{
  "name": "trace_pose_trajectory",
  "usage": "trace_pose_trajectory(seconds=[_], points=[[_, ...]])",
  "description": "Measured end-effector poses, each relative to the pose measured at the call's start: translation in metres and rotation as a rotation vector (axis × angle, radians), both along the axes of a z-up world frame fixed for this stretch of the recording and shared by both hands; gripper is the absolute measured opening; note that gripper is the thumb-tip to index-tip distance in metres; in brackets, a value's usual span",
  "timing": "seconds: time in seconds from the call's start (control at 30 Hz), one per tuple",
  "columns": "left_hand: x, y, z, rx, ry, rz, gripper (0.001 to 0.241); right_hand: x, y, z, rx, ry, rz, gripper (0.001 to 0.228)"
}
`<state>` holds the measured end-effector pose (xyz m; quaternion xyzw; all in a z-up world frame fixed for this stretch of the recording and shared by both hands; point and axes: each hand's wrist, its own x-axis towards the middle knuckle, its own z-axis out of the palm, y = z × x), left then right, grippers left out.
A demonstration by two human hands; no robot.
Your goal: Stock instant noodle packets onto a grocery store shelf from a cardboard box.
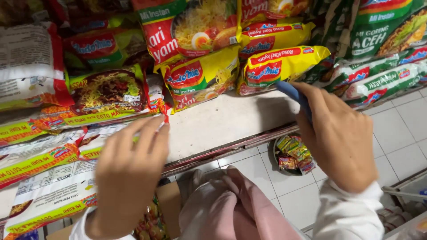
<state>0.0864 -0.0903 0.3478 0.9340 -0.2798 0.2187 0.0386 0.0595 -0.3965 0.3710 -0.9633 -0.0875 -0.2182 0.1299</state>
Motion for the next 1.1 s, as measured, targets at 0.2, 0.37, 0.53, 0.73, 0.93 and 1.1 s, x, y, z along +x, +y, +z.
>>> trace_pose_trajectory(seconds=[0.2, 0.37, 0.53, 0.73, 0.93, 1.1], points=[[0.009, -0.051, -0.021, 0.135, -0.158, -0.189, 0.044, 0.007, -0.010, -0.039, -0.547, 0.374, 0.024, 0.049], [0.024, -0.044, -0.020, 0.251, -0.194, -0.052, 0.046, 0.017, 0.018, -0.056, -0.623, 0.297, 0.106, 0.054], [0.031, -0.035, -0.019, 0.254, -0.121, -0.085, 0.045, 0.023, 0.043, -0.059, -0.641, 0.237, 0.223, 0.072], [0.033, -0.032, -0.018, 0.207, -0.106, -0.137, 0.043, 0.033, 0.065, -0.059, -0.430, 0.199, 0.243, 0.059], [0.038, -0.029, -0.025, 0.211, -0.100, -0.134, 0.045, 0.041, 0.085, -0.059, -0.288, 0.221, 0.368, 0.060], [0.041, -0.023, -0.024, 0.029, -0.046, -0.210, 0.053, 0.044, 0.091, -0.061, -0.130, 0.213, 0.572, 0.051]])
